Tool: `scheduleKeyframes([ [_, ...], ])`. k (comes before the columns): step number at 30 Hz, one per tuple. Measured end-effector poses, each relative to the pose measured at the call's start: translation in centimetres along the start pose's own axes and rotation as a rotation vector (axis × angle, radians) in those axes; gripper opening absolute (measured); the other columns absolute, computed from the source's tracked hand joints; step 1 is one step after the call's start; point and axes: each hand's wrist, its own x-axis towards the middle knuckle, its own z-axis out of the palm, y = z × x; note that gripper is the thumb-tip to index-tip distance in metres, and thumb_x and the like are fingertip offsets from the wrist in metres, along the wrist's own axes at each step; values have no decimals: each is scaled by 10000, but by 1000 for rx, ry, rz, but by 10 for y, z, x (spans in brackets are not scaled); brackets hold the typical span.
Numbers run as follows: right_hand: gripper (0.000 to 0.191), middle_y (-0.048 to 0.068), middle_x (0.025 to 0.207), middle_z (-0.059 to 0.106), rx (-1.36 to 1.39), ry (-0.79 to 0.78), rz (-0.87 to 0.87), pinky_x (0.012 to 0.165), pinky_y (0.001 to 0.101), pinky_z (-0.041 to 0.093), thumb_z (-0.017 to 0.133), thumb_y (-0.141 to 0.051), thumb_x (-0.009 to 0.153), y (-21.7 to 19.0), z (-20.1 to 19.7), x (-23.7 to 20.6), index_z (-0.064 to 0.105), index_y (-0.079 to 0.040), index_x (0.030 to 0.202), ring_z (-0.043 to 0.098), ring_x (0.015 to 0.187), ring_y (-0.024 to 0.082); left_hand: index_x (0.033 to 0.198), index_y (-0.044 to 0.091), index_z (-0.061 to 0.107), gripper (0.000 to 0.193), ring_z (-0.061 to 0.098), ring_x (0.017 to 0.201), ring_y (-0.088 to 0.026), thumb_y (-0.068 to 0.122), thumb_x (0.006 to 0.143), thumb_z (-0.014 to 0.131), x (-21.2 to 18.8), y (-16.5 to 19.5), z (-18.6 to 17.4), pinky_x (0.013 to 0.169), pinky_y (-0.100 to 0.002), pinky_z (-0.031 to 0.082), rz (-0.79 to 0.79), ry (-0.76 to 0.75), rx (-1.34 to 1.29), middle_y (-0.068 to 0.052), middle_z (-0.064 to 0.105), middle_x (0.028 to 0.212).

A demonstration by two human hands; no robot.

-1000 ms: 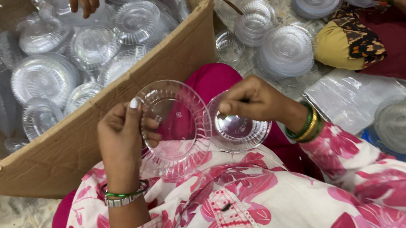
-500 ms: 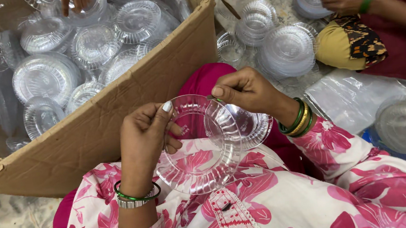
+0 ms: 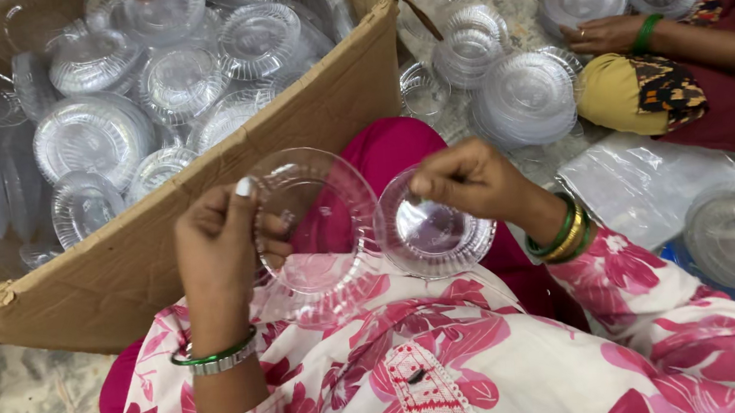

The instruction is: The person sits on the floor and uses a green utility knife to trim the edges of clear plastic plates taken from a cardboard box. Each plate is held in one hand while the other hand guides the knife around the rim, then the trimmed plate is set aside.

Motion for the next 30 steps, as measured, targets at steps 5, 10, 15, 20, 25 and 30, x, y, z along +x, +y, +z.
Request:
scheduleKeyframes([
  [5,345,-55,708,552,85,171,65,567,250,383,614,-266,1072,10,9,15,703,0,870,477,653,26,979,-25,689,251,623,424,-147,197,1016,576,-1,-13,17,371,-260,486,-57,-125,30,-125,703,658],
  [10,379,-49,677,496,8,81,43,576,252,371,630,-258,1095,13,9,15,653,-8,812,430,660,29,946,-27,693,264,617,417,-156,201,1025,587,1,-17,18,366,-264,478,-67,-101,46,-127,697,647],
  [15,288,-1,814,698,20,-61,-72,651,240,510,655,-240,1054,7,9,-7,728,17,947,625,751,45,929,7,643,270,639,453,-146,224,1066,557,7,-15,0,392,-259,508,61,70,-50,-114,711,690],
  [20,285,-31,721,591,212,219,199,596,194,415,651,-209,1107,0,9,3,779,16,987,505,666,27,939,19,647,253,636,444,-144,236,1047,574,8,-12,4,387,-263,499,42,71,-35,-112,706,679],
  [25,265,-7,967,723,168,247,220,672,190,531,739,-153,930,-13,12,6,690,-24,1157,635,784,22,1008,3,660,263,646,492,-130,244,1061,571,-9,-12,28,435,-257,521,79,-21,-69,-99,724,734],
  [30,210,31,915,734,166,474,255,631,220,531,745,-82,959,26,-14,-27,724,5,1148,639,725,52,1188,52,666,297,709,643,-112,277,1031,554,-11,-42,52,550,-235,571,0,-121,-176,-27,764,866],
])
